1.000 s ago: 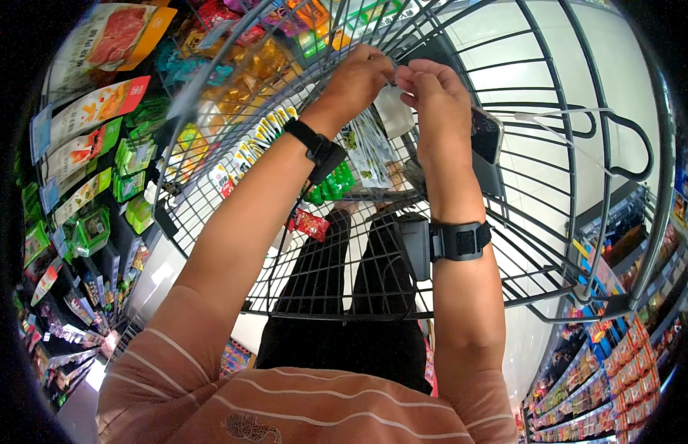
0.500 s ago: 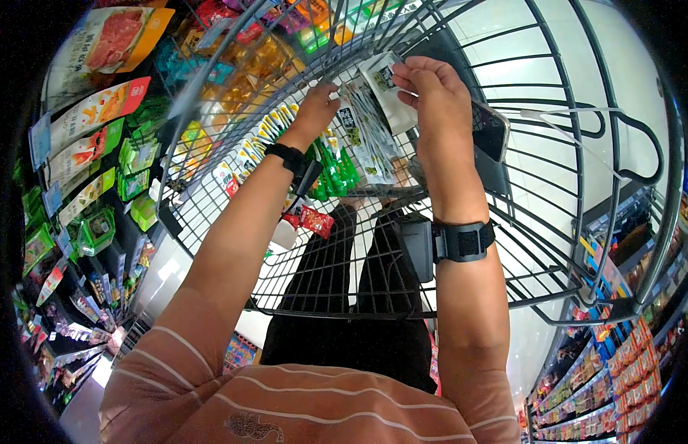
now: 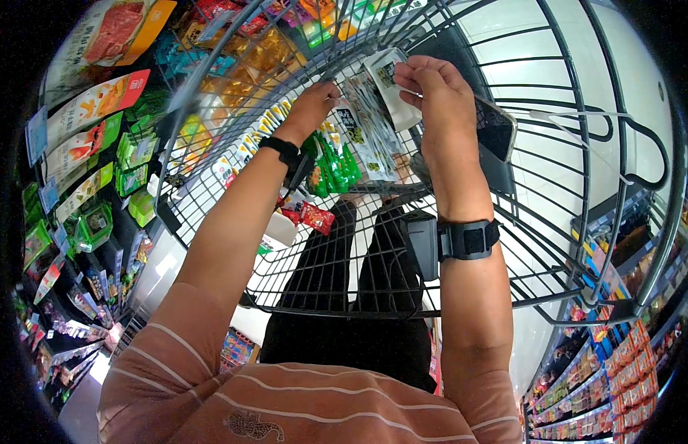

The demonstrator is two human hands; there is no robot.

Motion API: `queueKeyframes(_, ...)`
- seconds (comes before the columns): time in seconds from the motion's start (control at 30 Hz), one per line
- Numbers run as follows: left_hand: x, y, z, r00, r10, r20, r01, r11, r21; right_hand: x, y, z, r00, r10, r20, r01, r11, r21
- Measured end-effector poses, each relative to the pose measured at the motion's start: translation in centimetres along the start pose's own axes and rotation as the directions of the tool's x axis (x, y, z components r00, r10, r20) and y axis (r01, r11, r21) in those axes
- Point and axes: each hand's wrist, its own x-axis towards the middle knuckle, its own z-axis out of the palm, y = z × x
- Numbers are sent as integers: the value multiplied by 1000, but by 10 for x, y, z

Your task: The person sorts packets of snack food inside a shopping cart and then places one packet onto a shelf in the aisle.

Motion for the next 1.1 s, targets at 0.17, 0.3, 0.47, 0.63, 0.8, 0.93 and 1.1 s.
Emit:
queueKeyframes(0.17, -14, 11, -16, 1000, -15, 22, 19, 977, -214, -1, 3, 2, 999, -1, 40, 4, 996, -84)
queueKeyframes(0.3, -15, 22, -26, 997, -37, 63, 60, 906, -420, -1, 4, 2, 998, 10, 57, -5, 997, -82)
queueKeyframes(0.47, -27, 68, -63, 972, -196, 127, 233, 764, -602, -2, 11, 0, 992, 50, 113, -33, 989, -143)
queueKeyframes(0.63, -29, 88, -95, 975, -223, 27, 175, 682, -710, -12, 15, 8, 948, 249, 198, -200, 951, -238)
queueKeyframes(0.8, -27, 94, -109, 969, -243, -32, 155, 707, -690, -11, 15, 7, 922, 311, 230, -217, 908, -359)
queueKeyframes(0.93, -28, 91, -110, 966, -258, -33, 160, 688, -708, -16, 9, 13, 914, 354, 201, -279, 904, -325)
queueKeyframes(1.1, -33, 91, -110, 965, -261, -37, 156, 681, -715, -15, 11, 10, 906, 356, 231, -274, 906, -323)
